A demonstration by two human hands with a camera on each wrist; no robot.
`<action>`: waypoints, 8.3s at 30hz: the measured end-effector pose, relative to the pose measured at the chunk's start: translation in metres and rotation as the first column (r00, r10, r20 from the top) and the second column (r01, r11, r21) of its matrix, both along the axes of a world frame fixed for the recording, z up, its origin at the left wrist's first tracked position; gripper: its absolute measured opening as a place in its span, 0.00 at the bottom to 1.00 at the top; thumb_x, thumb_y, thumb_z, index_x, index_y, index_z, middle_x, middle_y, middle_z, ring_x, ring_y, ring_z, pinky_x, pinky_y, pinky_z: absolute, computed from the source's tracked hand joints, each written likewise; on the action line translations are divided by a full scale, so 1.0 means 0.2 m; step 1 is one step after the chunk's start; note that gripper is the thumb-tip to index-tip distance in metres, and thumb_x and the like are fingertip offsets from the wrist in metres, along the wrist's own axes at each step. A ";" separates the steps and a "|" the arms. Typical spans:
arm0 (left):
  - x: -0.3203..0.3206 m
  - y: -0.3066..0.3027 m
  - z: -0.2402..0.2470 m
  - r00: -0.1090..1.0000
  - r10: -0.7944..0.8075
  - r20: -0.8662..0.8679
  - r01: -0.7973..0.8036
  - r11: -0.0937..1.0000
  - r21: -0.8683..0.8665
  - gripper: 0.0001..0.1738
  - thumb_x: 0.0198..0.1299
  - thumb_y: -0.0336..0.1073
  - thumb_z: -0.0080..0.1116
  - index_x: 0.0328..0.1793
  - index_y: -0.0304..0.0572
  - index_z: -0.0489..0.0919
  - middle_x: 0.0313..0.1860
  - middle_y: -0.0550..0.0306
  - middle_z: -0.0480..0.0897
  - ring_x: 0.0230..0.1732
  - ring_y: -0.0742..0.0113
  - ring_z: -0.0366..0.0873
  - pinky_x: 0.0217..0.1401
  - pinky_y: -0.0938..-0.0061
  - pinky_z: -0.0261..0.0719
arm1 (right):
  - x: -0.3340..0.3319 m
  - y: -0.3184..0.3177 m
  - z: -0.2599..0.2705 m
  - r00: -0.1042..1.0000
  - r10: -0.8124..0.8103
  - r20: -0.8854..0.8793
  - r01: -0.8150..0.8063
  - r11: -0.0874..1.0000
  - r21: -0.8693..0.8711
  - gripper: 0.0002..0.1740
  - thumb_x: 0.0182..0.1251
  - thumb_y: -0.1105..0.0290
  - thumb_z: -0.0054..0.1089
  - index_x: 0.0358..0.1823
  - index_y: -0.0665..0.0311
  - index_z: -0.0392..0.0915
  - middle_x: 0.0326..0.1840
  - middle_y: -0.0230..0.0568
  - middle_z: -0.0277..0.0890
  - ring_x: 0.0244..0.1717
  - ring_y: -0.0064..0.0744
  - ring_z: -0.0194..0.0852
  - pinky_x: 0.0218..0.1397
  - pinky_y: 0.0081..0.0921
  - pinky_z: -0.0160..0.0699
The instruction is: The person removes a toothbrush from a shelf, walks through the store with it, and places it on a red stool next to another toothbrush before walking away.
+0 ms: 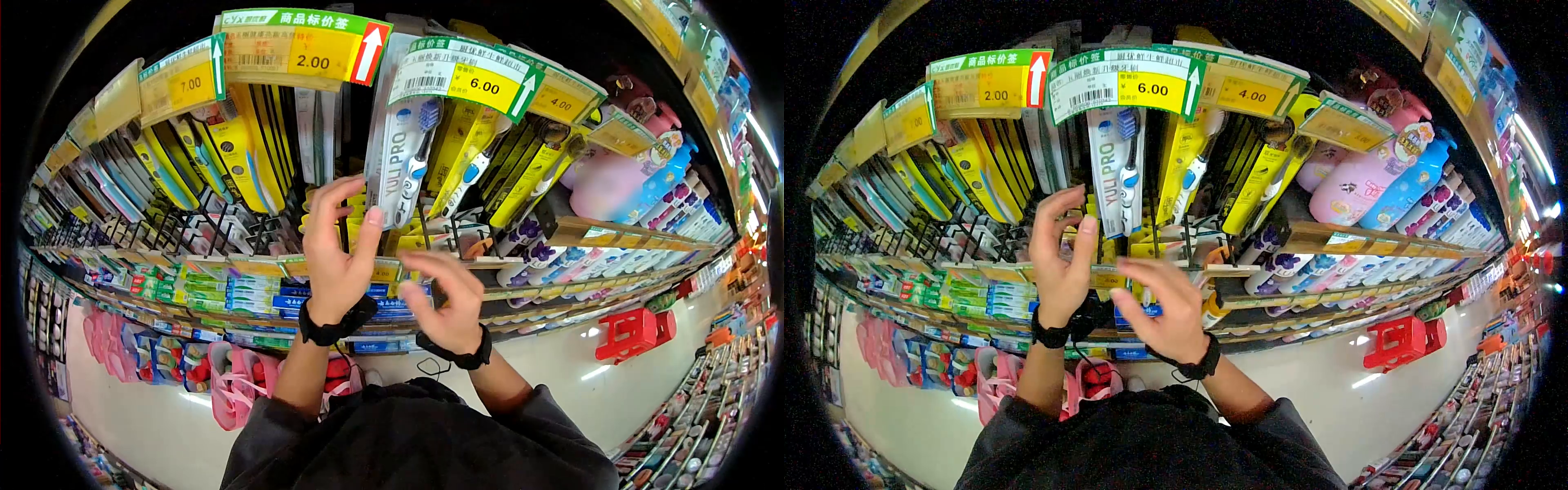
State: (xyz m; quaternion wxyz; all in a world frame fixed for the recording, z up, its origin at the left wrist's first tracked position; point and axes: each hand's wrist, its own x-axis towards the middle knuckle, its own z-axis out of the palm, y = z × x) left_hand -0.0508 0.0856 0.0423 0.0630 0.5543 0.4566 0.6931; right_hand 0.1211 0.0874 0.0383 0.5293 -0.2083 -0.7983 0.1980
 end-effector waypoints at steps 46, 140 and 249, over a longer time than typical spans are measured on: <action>-0.03 -0.02 -0.04 0.981 -0.188 0.052 0.195 0.942 -0.274 0.16 0.76 0.36 0.50 0.63 0.35 0.73 0.38 0.48 0.86 0.37 0.66 0.84 0.41 0.72 0.79 | -0.08 0.16 -0.13 0.975 -0.212 0.066 0.218 0.970 -0.107 0.32 0.63 0.65 0.72 0.67 0.65 0.72 0.40 0.44 0.85 0.41 0.44 0.84 0.46 0.37 0.80; -0.04 -0.04 -0.05 0.960 -0.279 -0.002 0.273 0.941 -0.201 0.22 0.61 0.27 0.65 0.63 0.38 0.76 0.47 0.53 0.88 0.46 0.66 0.86 0.41 0.75 0.82 | -0.05 0.16 -0.13 0.981 -0.175 0.083 0.181 0.982 -0.061 0.15 0.67 0.74 0.64 0.54 0.64 0.78 0.45 0.49 0.83 0.42 0.51 0.81 0.48 0.39 0.76; 4.67 -0.85 -0.67 -0.619 -0.748 0.239 0.512 -0.615 -0.599 0.06 0.65 0.29 0.64 0.41 0.32 0.82 0.32 0.50 0.89 0.33 0.65 0.89 0.38 0.73 0.84 | 3.73 -1.83 -0.59 -0.163 -0.981 0.104 0.705 -0.189 -0.683 0.11 0.75 0.68 0.59 0.53 0.65 0.79 0.32 0.43 0.83 0.26 0.29 0.78 0.29 0.27 0.74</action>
